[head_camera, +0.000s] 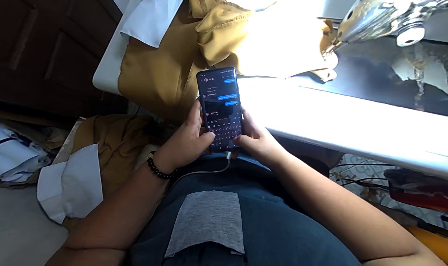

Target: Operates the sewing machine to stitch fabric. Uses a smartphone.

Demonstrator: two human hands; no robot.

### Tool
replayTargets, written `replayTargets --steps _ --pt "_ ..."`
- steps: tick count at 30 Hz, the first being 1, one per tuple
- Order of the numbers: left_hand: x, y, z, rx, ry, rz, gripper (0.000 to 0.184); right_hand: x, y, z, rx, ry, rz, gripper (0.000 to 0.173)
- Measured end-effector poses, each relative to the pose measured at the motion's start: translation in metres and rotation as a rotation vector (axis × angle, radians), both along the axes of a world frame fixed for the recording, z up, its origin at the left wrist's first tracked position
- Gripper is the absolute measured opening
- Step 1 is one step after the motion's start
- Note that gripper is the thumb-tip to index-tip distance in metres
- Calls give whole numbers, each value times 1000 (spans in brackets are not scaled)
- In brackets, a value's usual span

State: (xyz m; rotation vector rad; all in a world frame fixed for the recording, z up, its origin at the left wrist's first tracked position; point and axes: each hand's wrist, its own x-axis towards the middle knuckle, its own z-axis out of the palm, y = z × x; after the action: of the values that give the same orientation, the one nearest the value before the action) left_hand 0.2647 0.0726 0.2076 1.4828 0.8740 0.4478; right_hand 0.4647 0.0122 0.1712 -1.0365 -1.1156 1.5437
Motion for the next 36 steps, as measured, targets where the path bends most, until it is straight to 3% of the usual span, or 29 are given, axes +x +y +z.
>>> replayTargets --steps 23,30,36 --pt "1 -2 -3 -2 -23 13 89 2 0 -3 36 68 15 69" --pt "2 -3 -5 37 -20 30 91 0 -1 1 3 13 8 77" --pt "4 -5 -10 101 -16 54 96 -1 -1 1 32 5 -16 70"
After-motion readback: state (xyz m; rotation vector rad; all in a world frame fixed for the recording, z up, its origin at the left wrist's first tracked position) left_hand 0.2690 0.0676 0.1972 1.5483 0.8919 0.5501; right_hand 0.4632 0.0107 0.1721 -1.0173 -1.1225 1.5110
